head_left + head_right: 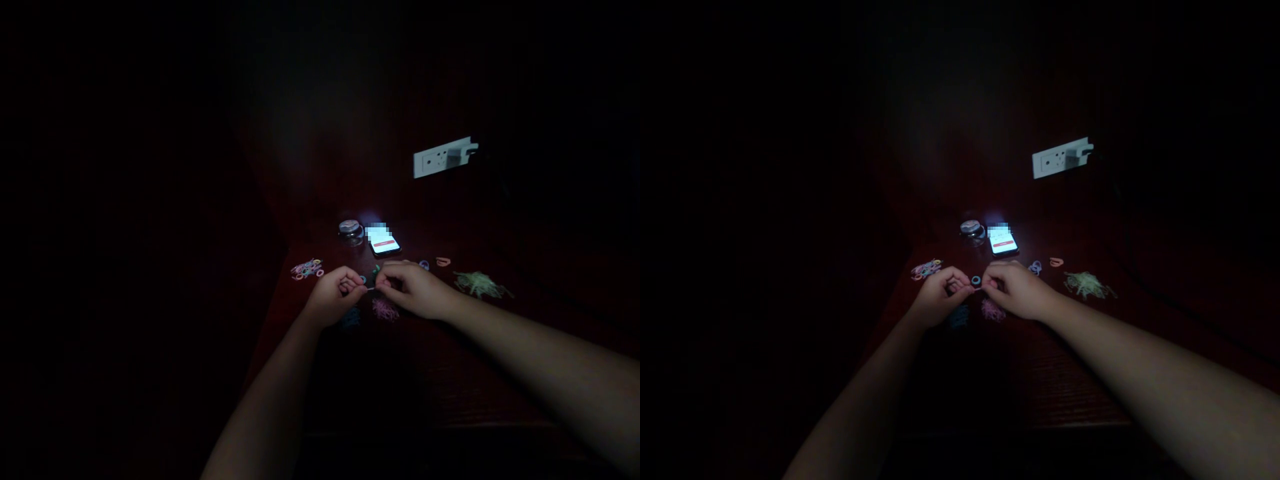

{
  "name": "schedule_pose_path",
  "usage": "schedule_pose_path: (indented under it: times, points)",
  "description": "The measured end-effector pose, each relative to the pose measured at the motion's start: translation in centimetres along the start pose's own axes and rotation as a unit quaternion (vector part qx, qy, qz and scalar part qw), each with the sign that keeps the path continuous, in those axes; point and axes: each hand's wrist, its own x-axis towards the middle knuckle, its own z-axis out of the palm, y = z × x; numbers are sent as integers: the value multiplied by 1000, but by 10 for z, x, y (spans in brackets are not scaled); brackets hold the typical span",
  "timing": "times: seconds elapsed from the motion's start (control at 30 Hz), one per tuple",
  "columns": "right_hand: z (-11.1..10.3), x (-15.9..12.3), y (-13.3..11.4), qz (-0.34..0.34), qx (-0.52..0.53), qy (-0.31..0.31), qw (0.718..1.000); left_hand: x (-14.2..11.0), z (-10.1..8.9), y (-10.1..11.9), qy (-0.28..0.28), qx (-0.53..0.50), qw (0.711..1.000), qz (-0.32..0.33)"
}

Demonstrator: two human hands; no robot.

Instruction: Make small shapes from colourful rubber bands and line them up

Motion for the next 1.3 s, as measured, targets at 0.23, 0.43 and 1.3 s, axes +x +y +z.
schedule_pose_path:
  times: [0.23,0.43,1.3]
  points:
    - [0,0,1,-18,16,-13,1000,1,0,0,-5,-8,1000,-11]
    - [0,-1,2,-24,6,-14,1000,1,0,-2,-7,-9,1000,-12]
    - [-9,-2,7,-13,-60,-33,998,2,-21,-25,55,170,984,-20]
